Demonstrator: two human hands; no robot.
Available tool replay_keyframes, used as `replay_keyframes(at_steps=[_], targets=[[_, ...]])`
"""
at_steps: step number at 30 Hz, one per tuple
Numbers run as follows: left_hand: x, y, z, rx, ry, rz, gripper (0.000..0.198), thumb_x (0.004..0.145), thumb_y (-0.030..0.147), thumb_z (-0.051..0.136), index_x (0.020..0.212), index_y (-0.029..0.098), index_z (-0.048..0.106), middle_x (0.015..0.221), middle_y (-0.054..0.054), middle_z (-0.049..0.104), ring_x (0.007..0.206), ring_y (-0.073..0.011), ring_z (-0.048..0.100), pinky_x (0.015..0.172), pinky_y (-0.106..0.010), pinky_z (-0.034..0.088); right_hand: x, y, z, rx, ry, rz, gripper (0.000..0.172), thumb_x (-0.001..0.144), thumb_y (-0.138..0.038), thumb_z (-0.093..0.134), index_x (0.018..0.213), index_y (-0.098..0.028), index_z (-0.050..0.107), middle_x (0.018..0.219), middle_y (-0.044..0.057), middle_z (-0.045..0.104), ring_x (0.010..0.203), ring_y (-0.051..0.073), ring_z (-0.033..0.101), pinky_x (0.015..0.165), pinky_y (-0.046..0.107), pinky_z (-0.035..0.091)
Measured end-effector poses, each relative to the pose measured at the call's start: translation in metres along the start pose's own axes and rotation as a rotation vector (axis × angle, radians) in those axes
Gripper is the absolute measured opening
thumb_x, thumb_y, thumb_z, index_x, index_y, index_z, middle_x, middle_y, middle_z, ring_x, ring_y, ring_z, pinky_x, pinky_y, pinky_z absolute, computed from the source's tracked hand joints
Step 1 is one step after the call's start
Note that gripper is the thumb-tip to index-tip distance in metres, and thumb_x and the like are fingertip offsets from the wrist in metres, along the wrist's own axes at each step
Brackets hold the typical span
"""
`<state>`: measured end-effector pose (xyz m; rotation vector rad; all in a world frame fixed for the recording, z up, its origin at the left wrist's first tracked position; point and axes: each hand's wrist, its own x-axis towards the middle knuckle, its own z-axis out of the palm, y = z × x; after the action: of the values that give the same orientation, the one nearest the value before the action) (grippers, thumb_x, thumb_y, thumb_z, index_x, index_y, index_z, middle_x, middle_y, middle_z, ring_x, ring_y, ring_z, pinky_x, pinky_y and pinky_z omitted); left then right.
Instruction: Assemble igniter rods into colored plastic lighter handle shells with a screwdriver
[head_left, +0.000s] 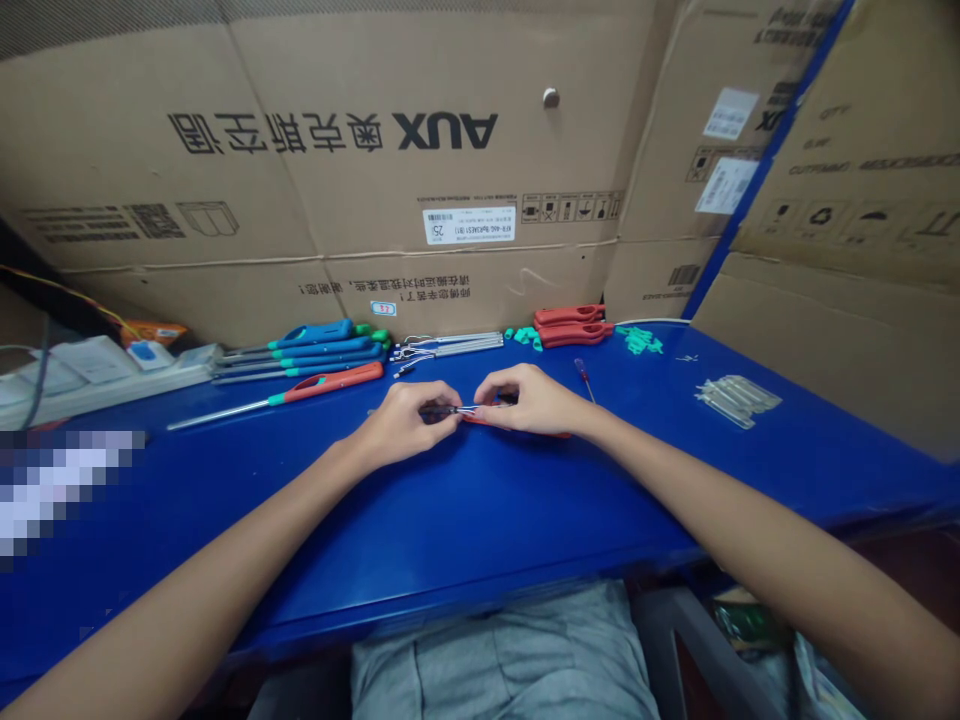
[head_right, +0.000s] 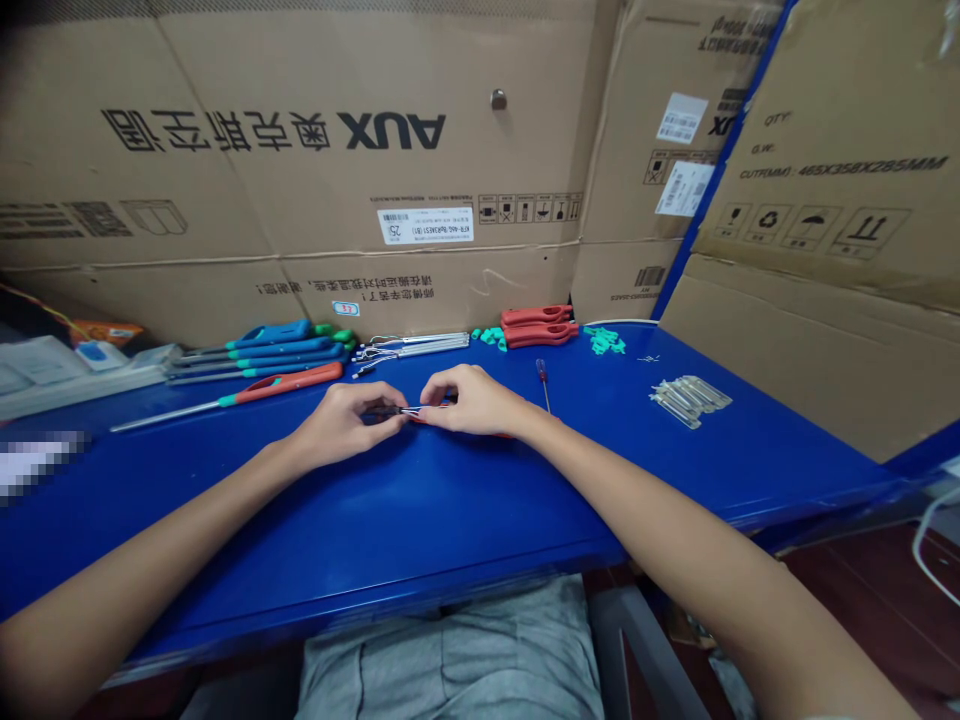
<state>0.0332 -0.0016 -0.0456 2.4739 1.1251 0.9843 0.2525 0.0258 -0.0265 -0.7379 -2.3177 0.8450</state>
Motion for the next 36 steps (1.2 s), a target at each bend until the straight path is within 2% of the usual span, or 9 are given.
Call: replay_keyframes(at_steps=[7, 10, 13, 16, 20, 24, 32, 36], targets=[[0.000, 0.000, 0.000, -0.013, -0.008, 0.005, 0.006, 0.079, 0.020, 0.059, 0.079, 0.016, 0.063, 0.071, 0.000, 0.066, 0.061, -0.0125, 0.061, 0.058, -0.022, 0.048, 0.000, 0.002, 0.005, -0.024, 0.002, -0.009, 0.017, 0.079, -0.030, 0.067, 0.086, -0.015, 0.071, 0.080, 0.003, 0.070, 0.072, 0.013, 0.059, 0.066, 0.024, 0.043], [0.000, 0.001, 0.001, -0.029, -0.011, 0.017, 0.007, 0.081, 0.022, 0.059, 0.084, 0.017, 0.062, 0.074, 0.000, 0.066, 0.063, -0.0125, 0.061, 0.060, -0.023, 0.049, 0.000, -0.001, 0.009, -0.028, 0.020, -0.011, 0.016, 0.079, -0.027, 0.066, 0.086, -0.014, 0.070, 0.077, 0.002, 0.069, 0.069, 0.012, 0.058, 0.065, 0.024, 0.042], [0.001, 0.003, 0.002, -0.048, 0.009, 0.026, 0.011, 0.083, 0.025, 0.061, 0.090, 0.017, 0.058, 0.078, -0.001, 0.065, 0.066, -0.0128, 0.061, 0.061, -0.024, 0.051, 0.000, -0.005, 0.012, -0.028, 0.033, -0.013, 0.015, 0.082, -0.024, 0.061, 0.082, -0.013, 0.071, 0.072, 0.002, 0.068, 0.066, 0.012, 0.056, 0.062, 0.023, 0.041], [0.002, 0.005, 0.003, -0.047, 0.036, 0.037, 0.009, 0.082, 0.024, 0.062, 0.084, 0.018, 0.057, 0.079, -0.002, 0.063, 0.068, -0.0137, 0.061, 0.063, -0.025, 0.052, 0.000, -0.005, 0.014, -0.017, 0.049, -0.024, 0.016, 0.083, -0.023, 0.059, 0.082, -0.012, 0.070, 0.073, 0.003, 0.068, 0.067, 0.013, 0.057, 0.063, 0.024, 0.041], [0.004, 0.008, 0.003, -0.048, 0.068, 0.057, 0.005, 0.082, 0.022, 0.062, 0.083, 0.018, 0.059, 0.083, -0.003, 0.061, 0.075, -0.0153, 0.060, 0.065, -0.027, 0.053, 0.000, 0.000, 0.015, 0.000, 0.053, -0.051, 0.014, 0.083, -0.023, 0.058, 0.085, -0.013, 0.069, 0.078, 0.003, 0.069, 0.072, 0.014, 0.060, 0.067, 0.024, 0.044], [0.004, 0.011, 0.004, -0.043, 0.101, 0.065, 0.005, 0.081, 0.023, 0.063, 0.082, 0.018, 0.063, 0.089, -0.005, 0.059, 0.080, -0.0164, 0.059, 0.065, -0.027, 0.054, 0.000, 0.000, 0.015, -0.013, 0.049, -0.066, 0.015, 0.084, -0.024, 0.058, 0.085, -0.014, 0.068, 0.077, 0.002, 0.069, 0.068, 0.013, 0.058, 0.064, 0.023, 0.043], [0.002, 0.010, 0.009, -0.052, 0.098, 0.026, 0.008, 0.082, 0.024, 0.063, 0.085, 0.017, 0.060, 0.081, -0.003, 0.063, 0.072, -0.0146, 0.061, 0.066, -0.027, 0.055, -0.004, -0.009, 0.013, -0.166, 0.065, -0.075, 0.017, 0.082, -0.017, 0.054, 0.074, -0.014, 0.069, 0.060, -0.002, 0.059, 0.056, 0.009, 0.047, 0.055, 0.022, 0.034], [0.001, 0.009, 0.010, -0.049, 0.082, 0.028, 0.008, 0.083, 0.025, 0.063, 0.084, 0.017, 0.061, 0.081, -0.003, 0.066, 0.072, -0.0149, 0.063, 0.066, -0.026, 0.055, -0.005, -0.006, 0.013, -0.255, 0.042, -0.118, 0.022, 0.083, -0.016, 0.054, 0.065, -0.015, 0.067, 0.061, 0.000, 0.060, 0.058, 0.011, 0.047, 0.059, 0.025, 0.033]])
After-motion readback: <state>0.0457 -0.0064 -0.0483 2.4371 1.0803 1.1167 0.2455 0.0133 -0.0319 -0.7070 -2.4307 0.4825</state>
